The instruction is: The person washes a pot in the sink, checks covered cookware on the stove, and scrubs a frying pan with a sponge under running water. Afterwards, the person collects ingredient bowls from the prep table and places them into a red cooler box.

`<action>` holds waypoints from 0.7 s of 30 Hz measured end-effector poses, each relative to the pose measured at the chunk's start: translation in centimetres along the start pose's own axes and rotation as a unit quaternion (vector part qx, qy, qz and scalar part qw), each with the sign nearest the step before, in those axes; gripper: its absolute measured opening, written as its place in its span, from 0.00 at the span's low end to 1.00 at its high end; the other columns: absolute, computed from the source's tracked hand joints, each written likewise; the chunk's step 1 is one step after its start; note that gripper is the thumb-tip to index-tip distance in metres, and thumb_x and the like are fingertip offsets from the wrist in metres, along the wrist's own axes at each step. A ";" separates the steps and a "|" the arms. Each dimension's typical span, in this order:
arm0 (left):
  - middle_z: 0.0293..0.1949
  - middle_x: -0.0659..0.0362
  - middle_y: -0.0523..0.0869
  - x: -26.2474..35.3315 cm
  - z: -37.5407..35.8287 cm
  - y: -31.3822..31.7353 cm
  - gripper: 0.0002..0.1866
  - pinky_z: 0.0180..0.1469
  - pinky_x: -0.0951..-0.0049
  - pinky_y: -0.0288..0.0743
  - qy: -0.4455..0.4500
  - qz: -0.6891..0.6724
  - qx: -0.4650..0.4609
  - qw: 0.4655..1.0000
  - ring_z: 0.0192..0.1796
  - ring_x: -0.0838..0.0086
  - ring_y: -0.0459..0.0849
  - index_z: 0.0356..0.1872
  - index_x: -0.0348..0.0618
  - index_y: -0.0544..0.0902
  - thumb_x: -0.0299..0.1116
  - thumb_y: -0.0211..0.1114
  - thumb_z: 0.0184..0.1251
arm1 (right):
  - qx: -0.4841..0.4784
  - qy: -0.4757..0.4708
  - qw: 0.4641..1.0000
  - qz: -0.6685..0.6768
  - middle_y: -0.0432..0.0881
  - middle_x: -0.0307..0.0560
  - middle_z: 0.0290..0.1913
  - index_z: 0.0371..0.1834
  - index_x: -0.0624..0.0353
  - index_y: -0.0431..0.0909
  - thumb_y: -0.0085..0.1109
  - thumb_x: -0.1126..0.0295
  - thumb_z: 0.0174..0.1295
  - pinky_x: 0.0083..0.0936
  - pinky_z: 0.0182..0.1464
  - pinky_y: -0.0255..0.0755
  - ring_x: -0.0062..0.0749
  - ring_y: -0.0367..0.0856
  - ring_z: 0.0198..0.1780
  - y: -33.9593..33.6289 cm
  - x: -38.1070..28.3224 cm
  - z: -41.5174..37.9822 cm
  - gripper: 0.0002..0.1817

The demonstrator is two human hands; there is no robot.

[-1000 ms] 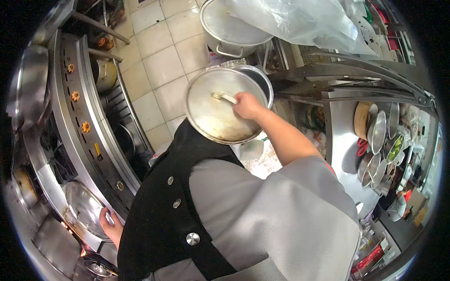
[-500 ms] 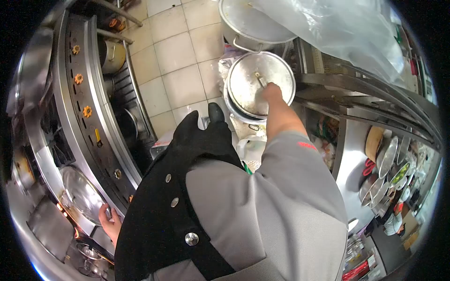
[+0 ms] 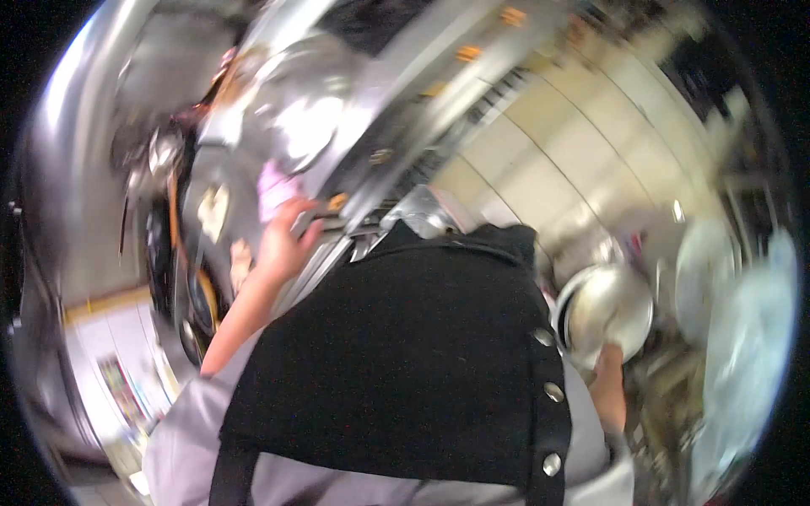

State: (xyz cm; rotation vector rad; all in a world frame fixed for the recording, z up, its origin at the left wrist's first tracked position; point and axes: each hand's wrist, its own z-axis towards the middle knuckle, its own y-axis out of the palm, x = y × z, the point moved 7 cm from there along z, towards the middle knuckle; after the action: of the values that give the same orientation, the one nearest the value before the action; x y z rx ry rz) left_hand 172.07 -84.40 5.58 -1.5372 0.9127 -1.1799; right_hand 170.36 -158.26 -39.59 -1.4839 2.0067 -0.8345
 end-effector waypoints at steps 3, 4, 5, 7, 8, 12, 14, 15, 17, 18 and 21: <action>0.57 0.47 0.79 -4.5 -2.7 -0.2 0.18 0.64 0.60 0.72 -0.054 -0.036 0.002 0.998 0.61 0.52 0.78 0.54 0.43 0.80 0.34 0.67 0.63 | -0.001 -0.014 1.000 -0.017 0.86 0.55 0.46 0.44 0.58 0.85 0.54 0.53 0.65 0.41 0.50 0.77 0.48 0.84 0.49 -2.4 -1.1 0.3 0.20; 0.56 0.49 0.80 -6.0 -3.7 -0.1 0.17 0.64 0.60 0.71 -0.061 -0.051 0.027 0.996 0.60 0.53 0.78 0.50 0.42 0.81 0.34 0.68 0.61 | -0.005 -0.021 0.999 -0.029 0.86 0.55 0.46 0.44 0.58 0.85 0.54 0.53 0.65 0.41 0.49 0.77 0.48 0.84 0.49 -3.2 -1.7 0.3 0.20; 0.57 0.48 0.80 -6.9 -4.9 -0.1 0.17 0.64 0.59 0.71 -0.086 -0.056 0.045 0.994 0.60 0.52 0.78 0.50 0.42 0.81 0.35 0.68 0.61 | -0.008 -0.034 0.999 -0.040 0.86 0.55 0.46 0.44 0.58 0.85 0.55 0.54 0.65 0.40 0.49 0.77 0.48 0.85 0.49 -3.8 -2.4 0.5 0.19; 0.57 0.47 0.80 -10.1 -7.9 -0.4 0.17 0.63 0.59 0.72 -0.123 -0.057 0.094 0.986 0.60 0.52 0.78 0.49 0.42 0.82 0.35 0.68 0.60 | -0.016 -0.061 0.996 -0.067 0.86 0.55 0.46 0.44 0.58 0.84 0.56 0.55 0.64 0.40 0.48 0.77 0.48 0.85 0.48 -5.2 -4.8 0.4 0.18; 0.57 0.47 0.80 -12.0 -9.5 -0.4 0.17 0.63 0.59 0.72 -0.136 -0.049 0.125 0.982 0.59 0.51 0.78 0.49 0.42 0.82 0.35 0.69 0.60 | -0.022 -0.075 0.993 -0.084 0.86 0.55 0.46 0.44 0.58 0.84 0.57 0.56 0.64 0.40 0.47 0.77 0.48 0.85 0.48 -5.8 -5.8 0.4 0.18; 0.53 0.47 0.82 -20.6 -16.8 -2.0 0.17 0.60 0.56 0.74 -0.227 0.019 0.261 0.938 0.57 0.50 0.79 0.48 0.42 0.82 0.33 0.69 0.58 | -0.029 -0.177 0.971 -0.161 0.86 0.54 0.45 0.43 0.58 0.84 0.59 0.58 0.63 0.40 0.45 0.78 0.47 0.85 0.46 -8.4 -12.2 0.8 0.15; 0.49 0.49 0.83 -25.6 -21.1 -3.6 0.16 0.58 0.55 0.74 -0.285 0.042 0.310 0.906 0.55 0.51 0.80 0.48 0.42 0.82 0.33 0.69 0.58 | -0.017 -0.282 0.932 -0.226 0.86 0.54 0.45 0.43 0.58 0.84 0.60 0.59 0.62 0.39 0.44 0.78 0.47 0.85 0.46 -9.9 -17.0 1.4 0.14; 0.49 0.49 0.83 -28.1 -23.3 -4.1 0.17 0.57 0.55 0.74 -0.321 0.044 0.333 0.885 0.55 0.51 0.80 0.48 0.42 0.82 0.33 0.69 0.58 | 0.001 -0.361 0.893 -0.268 0.86 0.54 0.45 0.42 0.58 0.83 0.61 0.60 0.62 0.39 0.44 0.78 0.47 0.85 0.46 -10.5 -19.9 1.5 0.14; 0.50 0.49 0.82 -31.9 -27.3 -4.5 0.19 0.56 0.53 0.74 -0.404 0.057 0.347 0.845 0.55 0.52 0.80 0.51 0.42 0.80 0.34 0.69 0.58 | 0.057 -0.493 0.811 -0.311 0.86 0.54 0.44 0.42 0.58 0.83 0.62 0.61 0.62 0.39 0.43 0.79 0.47 0.85 0.45 -11.9 -26.2 1.3 0.13; 0.50 0.49 0.82 -33.6 -28.7 -4.1 0.20 0.56 0.53 0.74 -0.426 0.057 0.342 0.836 0.56 0.52 0.80 0.52 0.42 0.80 0.35 0.68 0.58 | 0.015 -0.430 0.877 -0.215 0.86 0.55 0.44 0.44 0.58 0.83 0.62 0.61 0.62 0.38 0.44 0.79 0.46 0.86 0.45 -13.0 -30.1 1.5 0.14; 0.50 0.49 0.82 -37.6 -31.5 -2.6 0.22 0.56 0.51 0.74 -0.479 0.036 0.303 0.823 0.55 0.51 0.79 0.54 0.42 0.80 0.38 0.68 0.59 | -0.018 -0.305 0.952 -0.027 0.87 0.56 0.42 0.49 0.59 0.83 0.61 0.60 0.63 0.35 0.46 0.78 0.44 0.86 0.44 -15.1 -40.9 -2.0 0.17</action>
State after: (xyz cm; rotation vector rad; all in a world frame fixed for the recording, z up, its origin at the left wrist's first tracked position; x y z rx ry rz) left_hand 132.14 -56.22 1.01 -1.2763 -0.0992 -0.4144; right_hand 190.04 -121.93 -25.69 -1.5770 1.5252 -0.2956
